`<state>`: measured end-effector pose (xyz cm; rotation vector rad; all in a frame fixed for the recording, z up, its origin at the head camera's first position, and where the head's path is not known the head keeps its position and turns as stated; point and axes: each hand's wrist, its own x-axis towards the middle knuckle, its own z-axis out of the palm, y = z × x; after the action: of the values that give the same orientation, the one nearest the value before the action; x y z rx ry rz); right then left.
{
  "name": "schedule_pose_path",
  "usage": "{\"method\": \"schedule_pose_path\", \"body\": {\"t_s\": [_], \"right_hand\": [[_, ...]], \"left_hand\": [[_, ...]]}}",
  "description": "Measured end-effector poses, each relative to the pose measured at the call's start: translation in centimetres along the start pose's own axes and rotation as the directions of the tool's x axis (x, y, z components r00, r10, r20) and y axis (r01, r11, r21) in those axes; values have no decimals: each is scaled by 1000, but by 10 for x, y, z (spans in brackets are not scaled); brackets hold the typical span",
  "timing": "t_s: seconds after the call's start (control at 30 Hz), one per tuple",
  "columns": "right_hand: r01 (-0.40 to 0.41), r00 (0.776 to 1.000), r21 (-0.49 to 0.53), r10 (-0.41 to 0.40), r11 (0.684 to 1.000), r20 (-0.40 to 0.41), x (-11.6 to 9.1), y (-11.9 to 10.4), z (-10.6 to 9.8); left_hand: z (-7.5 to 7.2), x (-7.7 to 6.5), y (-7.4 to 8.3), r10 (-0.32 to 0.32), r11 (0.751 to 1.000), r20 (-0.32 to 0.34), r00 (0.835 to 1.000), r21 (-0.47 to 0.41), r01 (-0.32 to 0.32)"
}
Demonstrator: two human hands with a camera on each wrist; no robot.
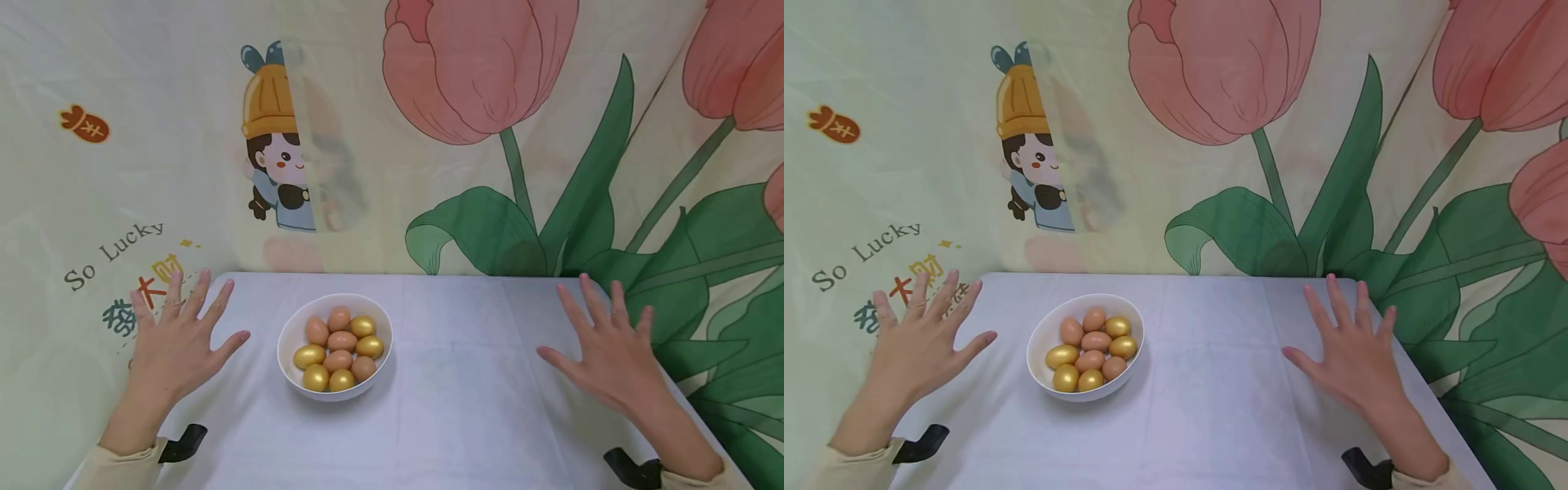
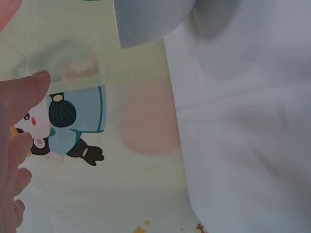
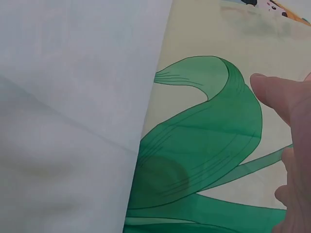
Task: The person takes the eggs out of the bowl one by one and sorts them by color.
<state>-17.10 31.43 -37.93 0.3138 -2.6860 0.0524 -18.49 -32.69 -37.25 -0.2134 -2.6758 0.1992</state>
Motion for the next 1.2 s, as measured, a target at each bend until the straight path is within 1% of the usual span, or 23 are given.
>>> {"method": "schedule_pose_path", "body": {"t_s": [0.2, 0.3, 0.5, 0.6, 0.67, 0.73, 0.8, 0.87, 0.93, 1.03, 1.2], "right_hand": [[23, 1000, 5, -23, 1000, -9, 9, -11, 0], [30, 999, 22, -30, 999, -12, 14, -20, 0], [44, 999, 61, -43, 997, -24, 23, -39, 0], [51, 998, 73, -49, 996, -29, 27, -47, 1], [56, 998, 85, -54, 995, -30, 30, -52, 0], [61, 998, 91, -58, 994, -29, 33, -57, 0], [63, 998, 112, -61, 992, -21, 37, -62, 0], [64, 998, 132, -64, 989, -6, 41, -68, 1], [64, 998, 157, -68, 986, 18, 44, -74, 3], [57, 996, 194, -69, 979, 53, 49, -82, 6], [58, 993, 251, -81, 966, 81, 55, -97, 10]], "left_hand": [[0, 3, 9, 9, 1000, 1, 1000, 10, -9], [2, 3, 13, 12, 1000, 2, 1000, -8, -12], [5, 4, 23, 30, 993, 13, 999, -118, -28], [7, 4, 29, 38, 976, 40, 998, -215, -29], [9, 2, 33, 29, 957, 78, 997, -291, -5], [11, -1, 37, 12, 931, 117, 993, -364, 31], [12, -3, 40, -8, 904, 151, 989, -421, 71], [13, -5, 44, -19, 884, 172, 985, -458, 97], [14, -7, 48, -25, 859, 183, 983, -499, 115], [16, -10, 52, -21, 815, 183, 983, -566, 123], [21, -13, 59, -22, 723, 148, 989, -680, 119]]}}
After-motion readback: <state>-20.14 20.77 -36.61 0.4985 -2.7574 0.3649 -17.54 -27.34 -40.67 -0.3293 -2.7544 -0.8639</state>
